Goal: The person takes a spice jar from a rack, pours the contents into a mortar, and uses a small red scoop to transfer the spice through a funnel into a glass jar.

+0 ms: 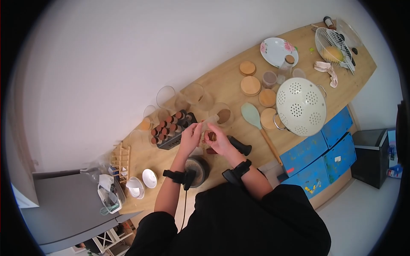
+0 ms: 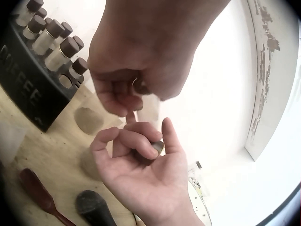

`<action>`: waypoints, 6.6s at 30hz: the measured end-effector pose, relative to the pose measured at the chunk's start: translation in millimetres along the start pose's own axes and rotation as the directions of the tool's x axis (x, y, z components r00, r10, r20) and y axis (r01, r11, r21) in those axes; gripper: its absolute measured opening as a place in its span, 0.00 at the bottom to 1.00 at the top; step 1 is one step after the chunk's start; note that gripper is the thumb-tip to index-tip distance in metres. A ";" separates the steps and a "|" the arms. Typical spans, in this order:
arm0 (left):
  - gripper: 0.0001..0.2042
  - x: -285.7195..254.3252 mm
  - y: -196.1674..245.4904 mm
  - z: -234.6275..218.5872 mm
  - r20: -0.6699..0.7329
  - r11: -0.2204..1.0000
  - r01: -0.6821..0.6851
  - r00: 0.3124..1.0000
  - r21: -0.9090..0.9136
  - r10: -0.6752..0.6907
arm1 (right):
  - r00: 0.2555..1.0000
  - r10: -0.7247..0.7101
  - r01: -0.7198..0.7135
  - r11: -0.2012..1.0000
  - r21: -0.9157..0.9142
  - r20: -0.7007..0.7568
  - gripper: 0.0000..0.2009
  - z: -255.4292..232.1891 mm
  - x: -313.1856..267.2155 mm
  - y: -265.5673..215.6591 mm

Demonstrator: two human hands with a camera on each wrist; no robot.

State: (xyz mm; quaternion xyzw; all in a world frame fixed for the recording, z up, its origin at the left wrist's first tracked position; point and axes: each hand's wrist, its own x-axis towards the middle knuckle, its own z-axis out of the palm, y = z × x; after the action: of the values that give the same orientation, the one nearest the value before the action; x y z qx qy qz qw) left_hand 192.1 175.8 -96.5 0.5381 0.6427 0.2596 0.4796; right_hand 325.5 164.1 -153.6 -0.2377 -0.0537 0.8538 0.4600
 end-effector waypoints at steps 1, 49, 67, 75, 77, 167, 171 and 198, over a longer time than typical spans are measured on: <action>0.14 -0.8 1.2 -0.8 -0.002 1.000 0.001 1.000 -0.001 -0.001 | 1.000 0.001 -0.001 1.000 0.012 0.029 0.11 0.3 1.1 -0.8; 0.24 -118.0 -35.9 -48.8 0.372 0.376 0.350 0.928 -0.858 -0.014 | 0.818 -0.070 0.575 0.124 -0.809 0.570 0.21 148.5 -83.8 -16.2; 0.22 -223.6 -110.1 -112.2 0.050 0.626 0.182 0.973 -0.758 -0.223 | 0.827 0.177 0.540 0.011 -0.842 0.533 0.12 157.8 -98.2 94.0; 0.23 -233.0 -120.7 -113.7 0.082 0.665 0.187 0.979 -0.723 -0.186 | 0.895 0.031 0.444 -0.122 -0.888 0.444 0.14 152.1 -112.5 107.7; 0.22 -233.9 -117.2 -113.0 0.064 0.652 0.151 0.986 -0.743 -0.156 | 0.899 0.052 0.438 -0.104 -0.893 0.435 0.14 144.8 -112.0 113.8; 0.24 -191.6 -191.1 -182.1 -0.733 0.888 -0.159 0.512 0.431 0.447 | 0.744 -0.663 0.080 0.213 -0.974 -0.084 0.11 -36.1 -116.7 48.4; 0.25 -224.5 -161.6 -175.2 -0.698 0.861 -0.213 0.511 0.462 0.501 | 0.754 -0.649 0.254 0.144 -0.956 0.102 0.10 83.0 -135.6 40.7; 0.20 -232.7 -82.4 -113.3 -0.296 0.641 -0.242 0.732 0.729 0.613 | 0.926 -0.103 0.376 0.141 -0.916 0.364 0.11 104.8 -53.5 149.8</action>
State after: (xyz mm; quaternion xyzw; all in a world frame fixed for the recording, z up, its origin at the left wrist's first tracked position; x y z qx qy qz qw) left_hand 45.1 -46.0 -42.1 0.7192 0.6414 0.2670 -0.0082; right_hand 188.7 48.4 -88.7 -0.3699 -0.6703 0.5559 0.3239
